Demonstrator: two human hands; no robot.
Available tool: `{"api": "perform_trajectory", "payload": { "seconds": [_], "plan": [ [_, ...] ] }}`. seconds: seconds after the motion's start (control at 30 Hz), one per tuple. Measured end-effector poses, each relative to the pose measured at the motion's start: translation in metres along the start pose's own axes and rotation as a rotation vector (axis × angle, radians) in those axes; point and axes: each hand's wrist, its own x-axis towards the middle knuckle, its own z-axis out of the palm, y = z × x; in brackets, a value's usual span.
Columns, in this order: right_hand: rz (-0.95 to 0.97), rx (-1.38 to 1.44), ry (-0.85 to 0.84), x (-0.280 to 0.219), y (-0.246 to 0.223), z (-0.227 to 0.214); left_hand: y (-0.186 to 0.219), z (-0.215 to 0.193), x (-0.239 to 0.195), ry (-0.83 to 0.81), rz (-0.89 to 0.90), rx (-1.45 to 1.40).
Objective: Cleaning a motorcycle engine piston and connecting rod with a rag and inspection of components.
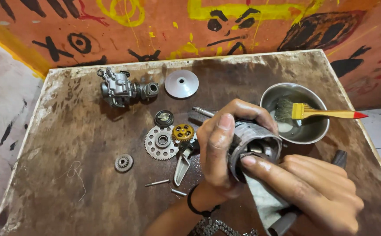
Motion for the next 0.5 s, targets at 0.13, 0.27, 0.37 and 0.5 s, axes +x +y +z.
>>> {"api": "perform_trajectory", "payload": {
  "seconds": [0.13, 0.27, 0.37, 0.5],
  "plan": [
    [-0.001, 0.050, 0.021, 0.007, -0.003, 0.003, -0.003, 0.000, 0.000, 0.017, 0.001, 0.001],
    [0.055, -0.049, 0.044, -0.001, -0.005, 0.007, -0.005, 0.001, -0.001, 0.025, -0.001, -0.045],
    [0.008, 0.078, 0.003, 0.009, -0.003, 0.003, -0.008, 0.002, -0.003, 0.013, -0.001, -0.110],
    [0.033, 0.093, 0.021, -0.006, 0.001, -0.002, -0.010, 0.001, -0.003, -0.007, -0.022, -0.183]
  ]
}}
